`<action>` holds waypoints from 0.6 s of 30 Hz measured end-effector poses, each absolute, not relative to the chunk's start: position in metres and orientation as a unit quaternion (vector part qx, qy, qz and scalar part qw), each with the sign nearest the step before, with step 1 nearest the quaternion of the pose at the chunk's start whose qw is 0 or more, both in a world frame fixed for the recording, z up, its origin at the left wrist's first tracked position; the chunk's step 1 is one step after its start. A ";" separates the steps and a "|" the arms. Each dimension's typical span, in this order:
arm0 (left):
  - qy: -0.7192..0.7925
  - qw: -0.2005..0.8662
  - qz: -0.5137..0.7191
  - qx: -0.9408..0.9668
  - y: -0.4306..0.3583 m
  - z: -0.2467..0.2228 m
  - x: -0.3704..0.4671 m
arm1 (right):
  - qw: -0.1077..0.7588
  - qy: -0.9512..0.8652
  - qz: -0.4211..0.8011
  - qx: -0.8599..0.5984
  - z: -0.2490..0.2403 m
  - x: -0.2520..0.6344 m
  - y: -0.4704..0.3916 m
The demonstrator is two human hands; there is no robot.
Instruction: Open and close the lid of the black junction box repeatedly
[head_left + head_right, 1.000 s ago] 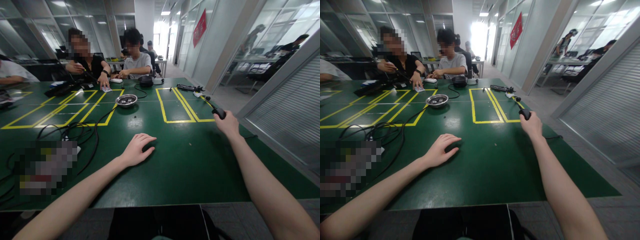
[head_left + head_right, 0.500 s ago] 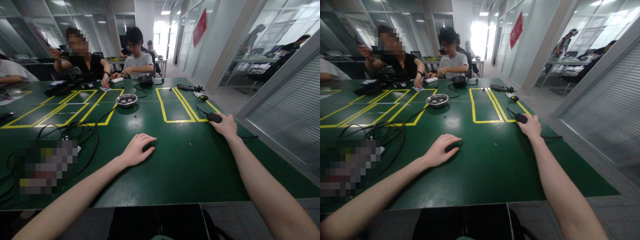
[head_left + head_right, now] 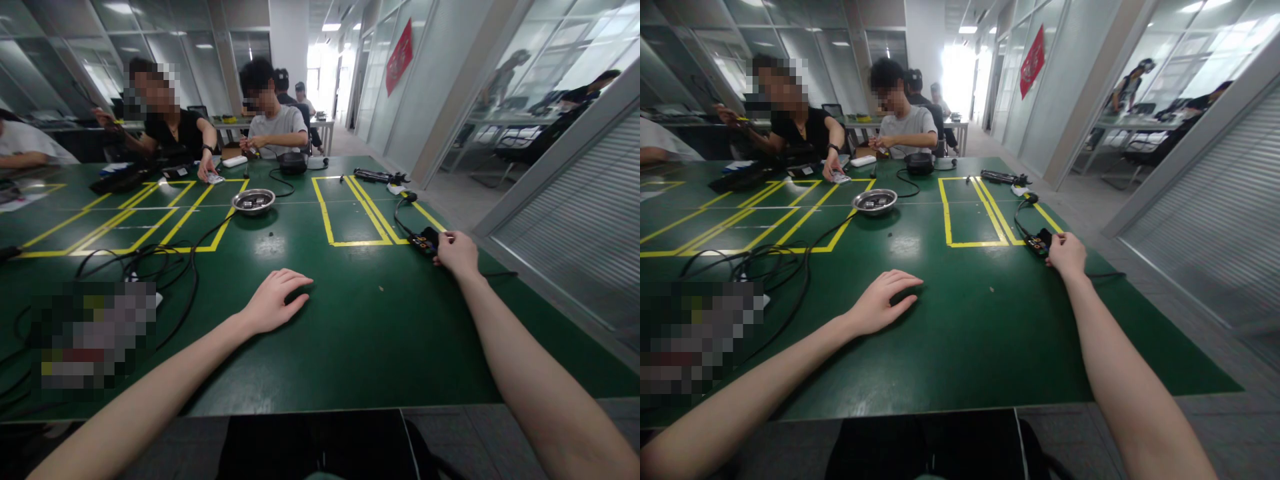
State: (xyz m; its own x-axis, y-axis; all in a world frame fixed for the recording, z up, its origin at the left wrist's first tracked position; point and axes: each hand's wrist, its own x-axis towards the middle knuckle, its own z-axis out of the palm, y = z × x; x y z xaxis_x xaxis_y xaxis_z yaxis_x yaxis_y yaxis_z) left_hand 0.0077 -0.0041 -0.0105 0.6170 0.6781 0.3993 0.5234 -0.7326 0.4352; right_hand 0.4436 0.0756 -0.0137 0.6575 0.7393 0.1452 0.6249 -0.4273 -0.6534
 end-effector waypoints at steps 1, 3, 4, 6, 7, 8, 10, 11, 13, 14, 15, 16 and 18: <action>0.337 0.140 0.278 0.889 -0.004 -0.010 0.008 | 0.356 -0.401 0.091 -0.839 -0.012 0.441 0.074; 0.336 0.141 0.278 0.889 -0.004 -0.010 0.008 | 0.369 -0.393 0.103 -0.836 -0.010 0.436 0.071; 0.335 0.141 0.279 0.889 -0.005 -0.010 0.008 | 0.374 -0.390 0.107 -0.835 -0.009 0.435 0.070; 0.335 0.140 0.280 0.889 -0.005 -0.010 0.008 | 0.376 -0.392 0.100 -0.834 -0.007 0.434 0.069; 0.335 0.140 0.280 0.889 -0.005 -0.010 0.008 | 0.373 -0.400 0.085 -0.833 -0.006 0.434 0.068; 0.334 0.140 0.279 0.889 -0.005 -0.010 0.008 | 0.366 -0.413 0.065 -0.831 -0.005 0.435 0.068; 0.335 0.140 0.277 0.890 -0.005 -0.010 0.008 | 0.350 -0.444 0.023 -0.825 -0.004 0.436 0.069; 0.335 0.141 0.275 0.890 -0.004 -0.010 0.008 | 0.343 -0.458 0.008 -0.820 -0.004 0.437 0.070; 0.336 0.142 0.274 0.890 -0.004 -0.010 0.009 | 0.338 -0.477 -0.004 -0.811 -0.005 0.439 0.071; 0.335 0.143 0.273 0.890 -0.004 -0.010 0.009 | 0.338 -0.482 -0.009 -0.808 -0.005 0.440 0.071; 0.335 0.143 0.273 0.890 -0.004 -0.010 0.009 | 0.338 -0.485 -0.016 -0.807 -0.006 0.442 0.072; 0.333 0.143 0.273 0.891 -0.004 -0.010 0.009 | 0.339 -0.484 -0.025 -0.806 -0.006 0.444 0.072; 0.331 0.143 0.275 0.891 -0.004 -0.010 0.008 | 0.339 -0.483 -0.050 -0.806 -0.009 0.450 0.073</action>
State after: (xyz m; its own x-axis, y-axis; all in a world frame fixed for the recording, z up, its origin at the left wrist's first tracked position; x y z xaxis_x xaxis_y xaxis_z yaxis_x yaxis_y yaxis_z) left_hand 0.0082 -0.0042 -0.0101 0.6297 0.6693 0.3944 0.5118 -0.7394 0.4374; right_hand 0.4498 0.0729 -0.0087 0.5287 0.7446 0.4075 0.8120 -0.3039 -0.4982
